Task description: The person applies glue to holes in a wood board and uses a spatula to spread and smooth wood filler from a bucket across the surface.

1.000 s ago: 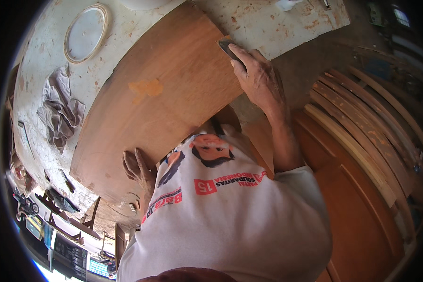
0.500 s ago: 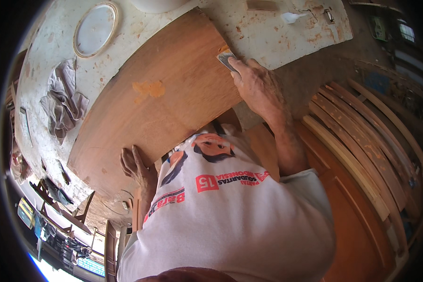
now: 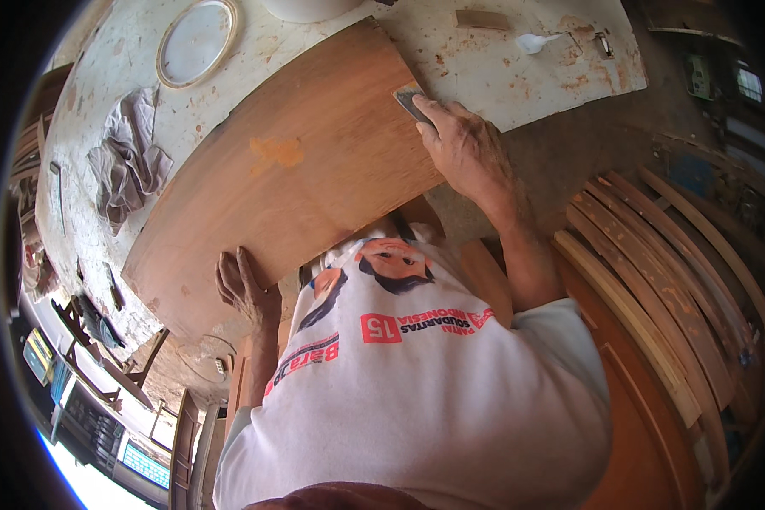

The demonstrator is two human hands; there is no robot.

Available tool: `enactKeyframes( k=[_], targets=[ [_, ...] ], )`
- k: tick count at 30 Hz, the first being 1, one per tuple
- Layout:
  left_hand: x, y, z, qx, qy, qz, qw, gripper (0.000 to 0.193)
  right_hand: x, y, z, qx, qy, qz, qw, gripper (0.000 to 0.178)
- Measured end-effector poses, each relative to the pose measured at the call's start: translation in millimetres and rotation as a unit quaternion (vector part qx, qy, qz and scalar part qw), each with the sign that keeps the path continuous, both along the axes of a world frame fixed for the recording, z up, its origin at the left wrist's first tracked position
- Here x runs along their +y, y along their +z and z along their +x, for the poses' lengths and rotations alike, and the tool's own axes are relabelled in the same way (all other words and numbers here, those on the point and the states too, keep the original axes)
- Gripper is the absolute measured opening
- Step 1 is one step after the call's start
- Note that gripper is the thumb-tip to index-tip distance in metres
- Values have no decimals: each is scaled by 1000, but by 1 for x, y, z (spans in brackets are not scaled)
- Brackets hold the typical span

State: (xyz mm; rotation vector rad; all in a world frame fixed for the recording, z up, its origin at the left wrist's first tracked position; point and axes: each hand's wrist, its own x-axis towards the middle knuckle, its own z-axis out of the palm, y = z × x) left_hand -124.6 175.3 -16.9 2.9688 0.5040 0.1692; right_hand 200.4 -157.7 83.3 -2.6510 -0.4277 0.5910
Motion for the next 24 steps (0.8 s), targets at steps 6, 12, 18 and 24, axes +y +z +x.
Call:
enactKeyframes(
  k=[6,12,18,24],
  targets=[
    [-5,-1,5,-20,14,15,1000,94,-4,0,5,-11,11,10,1000,41],
    [-7,-9,6,-38,30,25,999,82,0,8,9,14,34,24,999,43],
    [-8,-4,5,-45,47,10,998,77,20,-6,-10,47,51,74,995,44],
    [-5,-6,0,-54,43,11,998,84,40,-13,-32,83,99,141,982,43]
  ],
)
